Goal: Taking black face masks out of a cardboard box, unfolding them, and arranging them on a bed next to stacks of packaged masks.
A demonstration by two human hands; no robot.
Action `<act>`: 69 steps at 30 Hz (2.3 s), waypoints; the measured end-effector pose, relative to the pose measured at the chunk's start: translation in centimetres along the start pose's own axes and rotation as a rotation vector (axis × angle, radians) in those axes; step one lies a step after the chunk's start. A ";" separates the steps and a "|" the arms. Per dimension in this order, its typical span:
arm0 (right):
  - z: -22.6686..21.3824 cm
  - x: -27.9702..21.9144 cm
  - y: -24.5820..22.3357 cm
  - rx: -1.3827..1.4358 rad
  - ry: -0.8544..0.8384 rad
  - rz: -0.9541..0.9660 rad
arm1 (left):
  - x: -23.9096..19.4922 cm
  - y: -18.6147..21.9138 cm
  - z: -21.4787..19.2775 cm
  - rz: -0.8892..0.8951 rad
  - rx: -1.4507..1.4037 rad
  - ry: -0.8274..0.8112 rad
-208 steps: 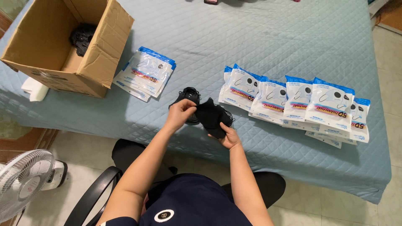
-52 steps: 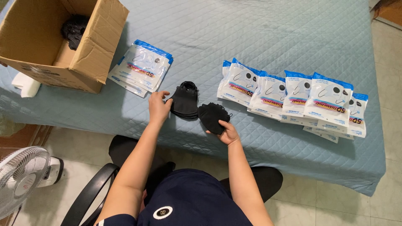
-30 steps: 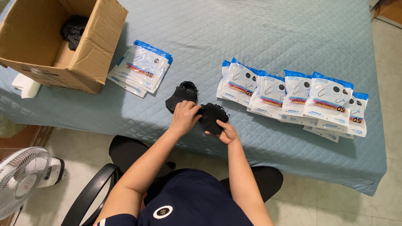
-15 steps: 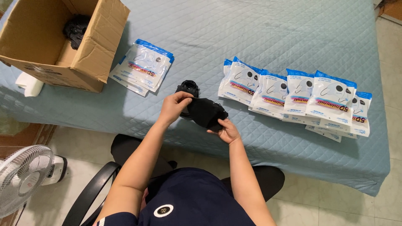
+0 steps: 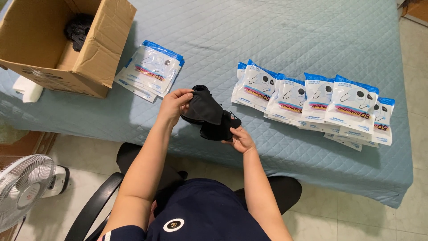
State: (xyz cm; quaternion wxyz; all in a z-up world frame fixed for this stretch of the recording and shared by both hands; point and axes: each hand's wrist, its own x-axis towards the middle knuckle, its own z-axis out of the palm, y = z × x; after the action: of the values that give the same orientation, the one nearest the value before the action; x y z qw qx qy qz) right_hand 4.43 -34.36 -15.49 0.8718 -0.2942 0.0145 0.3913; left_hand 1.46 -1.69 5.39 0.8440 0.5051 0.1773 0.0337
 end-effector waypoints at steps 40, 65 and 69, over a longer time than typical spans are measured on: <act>11.4 -3.4 -0.5 0.105 0.099 -0.253 | -4.0 -3.5 -1.3 0.344 0.990 0.087; 15.5 -10.9 3.7 -0.163 0.291 -0.232 | -14.2 -2.0 2.0 0.014 0.560 -0.387; 17.6 -12.6 4.3 -0.074 0.133 -0.232 | -16.4 0.1 2.0 -0.013 0.673 -0.424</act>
State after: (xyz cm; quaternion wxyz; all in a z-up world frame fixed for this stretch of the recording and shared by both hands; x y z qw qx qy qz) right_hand -10.94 -31.37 0.14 0.8969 -0.3511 0.0239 0.2677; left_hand -13.19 -7.20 10.73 0.6494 0.7481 0.0033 -0.1365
